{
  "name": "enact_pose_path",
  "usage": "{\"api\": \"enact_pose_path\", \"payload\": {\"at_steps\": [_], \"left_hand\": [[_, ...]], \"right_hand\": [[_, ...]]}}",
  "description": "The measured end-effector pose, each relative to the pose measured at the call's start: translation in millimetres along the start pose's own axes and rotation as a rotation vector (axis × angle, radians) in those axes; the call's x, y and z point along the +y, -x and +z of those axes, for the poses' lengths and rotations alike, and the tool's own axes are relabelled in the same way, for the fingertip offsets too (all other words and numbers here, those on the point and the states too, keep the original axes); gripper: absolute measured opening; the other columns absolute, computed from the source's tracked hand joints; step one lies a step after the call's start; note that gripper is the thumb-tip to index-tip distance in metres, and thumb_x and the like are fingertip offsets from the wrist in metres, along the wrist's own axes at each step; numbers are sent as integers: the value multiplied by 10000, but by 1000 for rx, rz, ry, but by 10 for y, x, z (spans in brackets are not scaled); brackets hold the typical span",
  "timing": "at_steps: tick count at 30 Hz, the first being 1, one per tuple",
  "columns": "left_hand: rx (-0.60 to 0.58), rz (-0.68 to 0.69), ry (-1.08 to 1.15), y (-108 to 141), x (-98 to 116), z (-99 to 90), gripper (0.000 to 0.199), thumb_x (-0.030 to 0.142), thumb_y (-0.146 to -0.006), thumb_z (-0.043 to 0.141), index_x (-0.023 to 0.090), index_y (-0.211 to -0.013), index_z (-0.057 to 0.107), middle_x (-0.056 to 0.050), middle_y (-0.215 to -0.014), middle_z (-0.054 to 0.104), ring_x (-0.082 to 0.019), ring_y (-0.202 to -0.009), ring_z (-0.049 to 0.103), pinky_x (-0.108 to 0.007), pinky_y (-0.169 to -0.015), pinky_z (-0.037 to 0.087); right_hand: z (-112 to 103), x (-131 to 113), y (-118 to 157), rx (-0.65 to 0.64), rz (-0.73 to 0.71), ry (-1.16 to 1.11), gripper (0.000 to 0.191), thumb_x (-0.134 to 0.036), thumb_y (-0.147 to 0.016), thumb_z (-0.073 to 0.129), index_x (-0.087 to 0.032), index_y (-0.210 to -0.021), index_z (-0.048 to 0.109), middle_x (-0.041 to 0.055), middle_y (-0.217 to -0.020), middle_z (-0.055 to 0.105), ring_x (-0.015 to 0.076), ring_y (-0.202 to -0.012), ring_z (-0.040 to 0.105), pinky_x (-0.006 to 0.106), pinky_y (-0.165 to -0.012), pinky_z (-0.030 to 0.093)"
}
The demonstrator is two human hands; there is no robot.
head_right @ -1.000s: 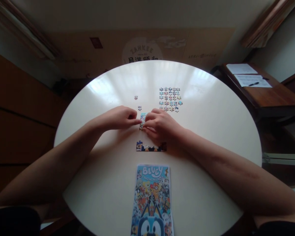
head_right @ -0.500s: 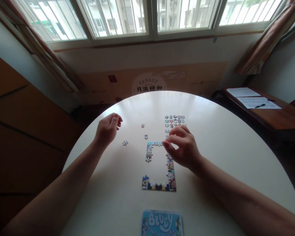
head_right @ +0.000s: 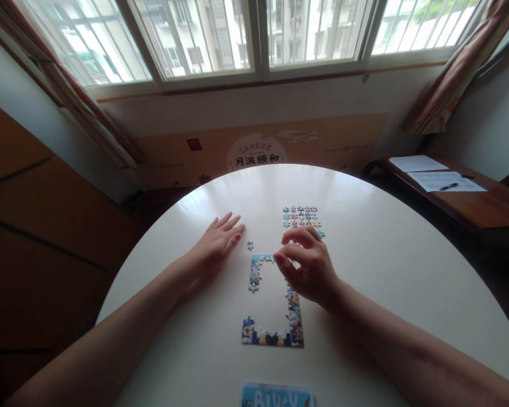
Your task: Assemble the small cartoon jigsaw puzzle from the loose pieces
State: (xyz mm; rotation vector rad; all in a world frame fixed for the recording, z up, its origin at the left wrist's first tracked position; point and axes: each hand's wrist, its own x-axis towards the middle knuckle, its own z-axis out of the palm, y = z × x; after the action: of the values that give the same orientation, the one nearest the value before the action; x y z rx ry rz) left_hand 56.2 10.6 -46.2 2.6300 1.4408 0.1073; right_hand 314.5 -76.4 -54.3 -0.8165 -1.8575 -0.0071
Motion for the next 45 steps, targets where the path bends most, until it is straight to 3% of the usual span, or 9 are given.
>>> {"api": "enact_pose_path", "payload": {"at_steps": [6,11,15,18,24,30,35,39,45], "left_hand": [[25,164,3,192,88,-204,342,259,-1009,426,227,-1031,766,-41,-1172,753,-254,-1198,613,-582,-1225,115],[11,214,-53,282,177,-287,282,167,-922,525,254,-860,785,-21,-911,779,-239,-971,653,-578,-1175,202],[-35,257,-58,290,193,-316,238,181,-894,566,249,-837,787,-26,-837,770,-211,-850,661,-436,-1018,398],[-80,258,-61,322,202,-354,191,193,-856,601,235,-819,783,-38,-816,762,-207,-814,657,-357,-863,453],[-174,248,-7,434,265,-470,121,217,-801,624,228,-746,731,-54,-819,730,-230,-830,633,-349,-777,449],[-291,280,226,459,351,-553,100,149,-752,646,217,-741,719,-15,-759,703,-160,-689,601,-280,-631,422],[-324,267,503,381,395,-492,115,174,-792,673,203,-862,759,-13,-826,746,-149,-737,650,-264,-686,480],[-371,188,683,317,400,-392,116,228,-813,703,189,-901,769,-38,-895,780,-185,-834,706,-303,-778,525],[-466,118,960,288,384,-264,172,268,-804,761,170,-928,695,-72,-915,791,-214,-908,739,-349,-830,549]], "right_hand": [[-22,-3,5,12,-27,22,210,-148,-924,586,-214,-728,620,55,-919,626,218,-876,548,409,-757,470],[-39,-26,7,6,-33,38,210,-132,-915,587,-215,-726,627,56,-906,637,219,-877,552,406,-754,483],[-44,-39,11,2,-51,48,213,-138,-918,585,-215,-724,624,55,-894,642,217,-868,555,399,-745,485],[-41,-44,17,-2,-59,46,215,-137,-918,584,-220,-723,621,51,-884,645,214,-862,558,393,-739,488],[-32,-60,24,-26,-91,37,207,-132,-909,586,-224,-726,620,44,-842,638,204,-816,554,400,-743,493],[-34,-91,11,-90,-107,-9,247,-109,-892,580,-215,-669,573,30,-764,647,180,-748,539,359,-692,488],[-25,-109,11,-148,-146,-13,208,-146,-893,612,-222,-700,596,21,-741,652,171,-718,536,349,-686,491],[3,-134,13,-222,-224,-29,74,-156,-870,681,-231,-875,678,11,-796,692,164,-729,545,333,-699,500],[16,-155,-2,-333,-271,-37,110,-181,-912,657,-238,-987,713,13,-849,728,168,-769,579,320,-695,502]]}}
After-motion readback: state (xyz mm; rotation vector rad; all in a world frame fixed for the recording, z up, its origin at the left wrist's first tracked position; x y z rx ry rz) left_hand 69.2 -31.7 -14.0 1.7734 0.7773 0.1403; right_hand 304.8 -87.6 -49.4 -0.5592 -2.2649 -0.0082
